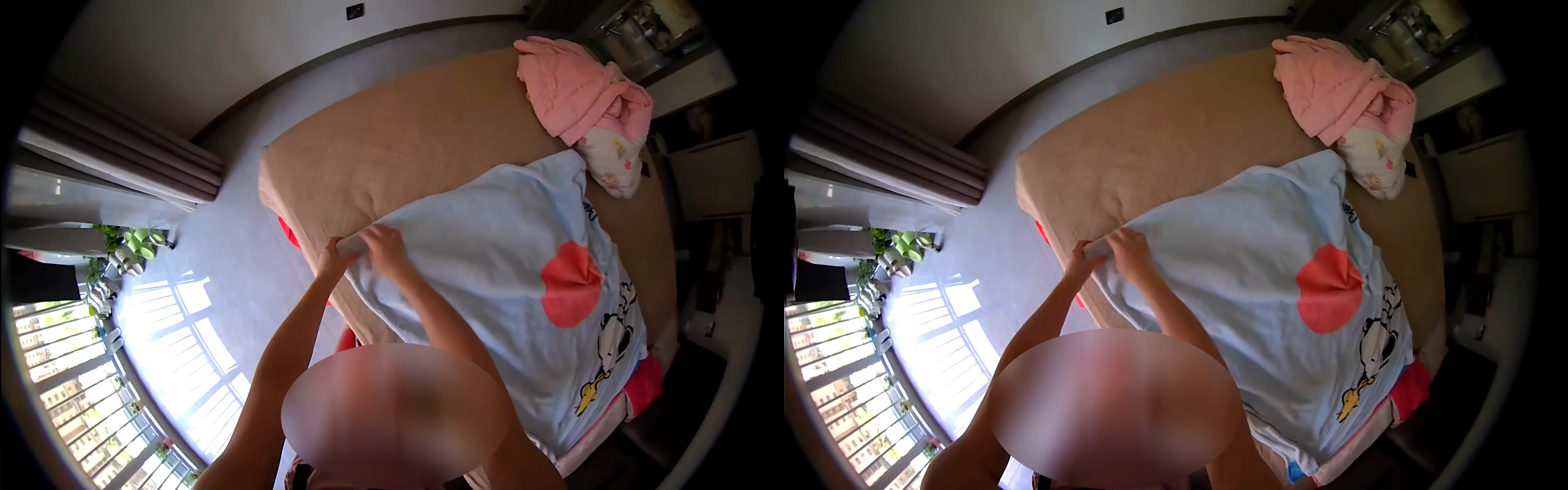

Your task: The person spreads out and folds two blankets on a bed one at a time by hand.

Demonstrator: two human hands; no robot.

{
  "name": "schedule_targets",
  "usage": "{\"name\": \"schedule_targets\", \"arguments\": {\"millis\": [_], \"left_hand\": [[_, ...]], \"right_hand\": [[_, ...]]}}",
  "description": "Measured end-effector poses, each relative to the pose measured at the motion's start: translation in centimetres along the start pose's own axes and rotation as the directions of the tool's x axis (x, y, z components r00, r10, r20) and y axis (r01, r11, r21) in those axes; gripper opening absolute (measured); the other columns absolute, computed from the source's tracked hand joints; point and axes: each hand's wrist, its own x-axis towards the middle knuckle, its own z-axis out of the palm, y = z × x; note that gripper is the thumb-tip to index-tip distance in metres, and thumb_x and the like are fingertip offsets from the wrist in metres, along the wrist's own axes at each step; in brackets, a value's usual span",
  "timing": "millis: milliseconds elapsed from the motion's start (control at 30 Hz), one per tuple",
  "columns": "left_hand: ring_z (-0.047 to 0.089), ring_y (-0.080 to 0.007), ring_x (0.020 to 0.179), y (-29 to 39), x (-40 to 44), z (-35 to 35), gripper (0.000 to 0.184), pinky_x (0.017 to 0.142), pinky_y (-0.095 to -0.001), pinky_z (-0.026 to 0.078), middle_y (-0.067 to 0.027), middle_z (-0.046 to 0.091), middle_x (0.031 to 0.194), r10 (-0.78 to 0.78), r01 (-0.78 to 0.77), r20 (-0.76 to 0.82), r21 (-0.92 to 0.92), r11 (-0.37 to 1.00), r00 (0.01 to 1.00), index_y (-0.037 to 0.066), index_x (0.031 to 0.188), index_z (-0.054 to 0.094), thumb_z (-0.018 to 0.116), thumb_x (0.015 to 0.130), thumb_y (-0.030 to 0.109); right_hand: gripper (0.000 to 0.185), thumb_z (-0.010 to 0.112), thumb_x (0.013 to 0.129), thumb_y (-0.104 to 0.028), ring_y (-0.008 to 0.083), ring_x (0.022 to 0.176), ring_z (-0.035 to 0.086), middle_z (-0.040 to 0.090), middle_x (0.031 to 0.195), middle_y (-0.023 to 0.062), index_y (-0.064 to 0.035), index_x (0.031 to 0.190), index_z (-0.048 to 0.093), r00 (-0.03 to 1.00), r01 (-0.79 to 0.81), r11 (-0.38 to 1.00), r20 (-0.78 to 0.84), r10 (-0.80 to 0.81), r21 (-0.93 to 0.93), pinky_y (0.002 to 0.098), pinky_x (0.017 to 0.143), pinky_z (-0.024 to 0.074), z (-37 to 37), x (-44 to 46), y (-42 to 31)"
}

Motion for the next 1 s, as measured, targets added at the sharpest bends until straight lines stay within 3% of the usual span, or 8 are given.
{"name": "schedule_targets", "arguments": {"millis": [100,167,433,600,800,867,900,1000], "left_hand": [[0.057,-0.0281,0.088,3.6,-1.9,0.0,0.038,0.073,-0.0348,0.046,-0.0155,0.058,0.097,-0.033,0.065,0.17,-0.187,0.98,0.985,0.003,0.095,0.059,0.069,0.06,0.01],[0.055,-0.0289,0.087,4.7,-5.0,-0.8,0.029,0.072,-0.034,0.046,-0.0129,0.056,0.089,0.554,-0.556,0.256,-0.068,0.828,0.792,0.003,0.087,0.062,0.06,0.059,-0.003],[0.054,-0.0298,0.084,4.3,-6.4,-1.9,0.035,0.071,-0.0348,0.045,-0.0113,0.053,0.085,0.425,-0.449,0.223,0.07,0.891,0.877,0.005,0.082,0.062,0.048,0.058,-0.017],[0.055,-0.0297,0.083,3.4,-5.8,-1.6,0.033,0.07,-0.0343,0.045,-0.0116,0.053,0.086,0.375,-0.393,0.206,0.049,0.918,0.904,0.004,0.082,0.06,0.048,0.058,-0.017],[0.056,-0.0282,0.079,1.5,-3.5,-1.9,0.027,0.069,-0.0316,0.045,-0.0135,0.055,0.082,0.339,-0.339,0.019,0.005,0.941,0.941,0.001,0.083,0.056,0.05,0.06,-0.01],[0.057,-0.0275,0.076,0.6,-2.4,-1.9,0.024,0.067,-0.032,0.045,-0.0142,0.056,0.078,0.134,-0.133,0.01,-0.035,0.99,0.991,0.001,0.084,0.056,0.05,0.062,-0.007],[0.058,-0.0267,0.073,0.6,-2.1,-2.0,0.021,0.065,-0.0325,0.045,-0.0148,0.057,0.074,-0.079,0.079,0.006,-0.078,0.994,0.997,0.001,0.084,0.056,0.05,0.064,-0.004],[0.057,-0.0255,0.068,0.7,-1.6,-1.9,0.018,0.062,-0.0336,0.045,-0.0162,0.059,0.07,-0.028,0.028,-0.084,-0.006,1.0,0.996,0.001,0.084,0.056,0.052,0.066,0.002]], "right_hand": [[0.022,0.056,0.07,-0.005,0.0266,0.085,0.054,0.058,0.085,0.0079,-0.0072,0.092,0.057,0.992,-0.12,0.983,0.019,0.124,-0.14,0.0418,0.07,0.0414,-3.9,2.1,4.1],[0.026,0.056,0.072,-0.007,0.0245,0.091,0.054,0.059,0.092,0.0063,-0.0094,0.098,0.058,0.992,-0.111,0.961,0.031,0.123,-0.254,0.0414,0.072,0.0416,-5.8,3.0,7.5],[0.031,0.046,0.079,-0.007,0.0208,0.108,0.048,0.057,0.109,0.0052,-0.0193,0.103,0.061,0.774,-0.052,0.9,0.552,0.31,-0.433,0.0498,0.096,0.0253,-9.4,3.4,14.0],[0.02,0.048,0.075,-0.003,0.0195,0.103,0.049,0.057,0.102,0.0036,-0.0146,0.085,0.062,0.854,0.012,0.872,0.458,0.245,-0.489,0.0496,0.094,0.0269,-12.3,2.8,14.7],[0.011,0.06,0.063,-0.006,0.0211,0.097,0.05,0.056,0.092,0.0035,-0.0119,0.067,0.053,0.833,0.017,0.996,0.552,0.032,-0.083,0.0451,0.086,0.0314,-11.6,4.0,14.5],[0.013,0.062,0.06,-0.008,0.0212,0.095,0.05,0.055,0.087,0.0018,-0.0129,0.066,0.052,0.567,-0.164,0.934,0.745,0.351,-0.316,0.0431,0.085,0.0309,-10.8,4.7,13.7],[0.013,0.062,0.06,-0.008,0.0212,0.095,0.05,0.055,0.087,0.0018,-0.0129,0.066,0.052,0.566,-0.165,0.935,0.746,0.351,-0.315,0.0431,0.085,0.0309,-11.2,5.1,13.5],[0.012,0.061,0.063,-0.007,0.02,0.095,0.049,0.055,0.084,0.0,-0.0125,0.064,0.05,0.828,-0.179,0.963,0.498,0.257,-0.2,0.0438,0.087,0.0291,-12.0,5.9,13.5]]}}
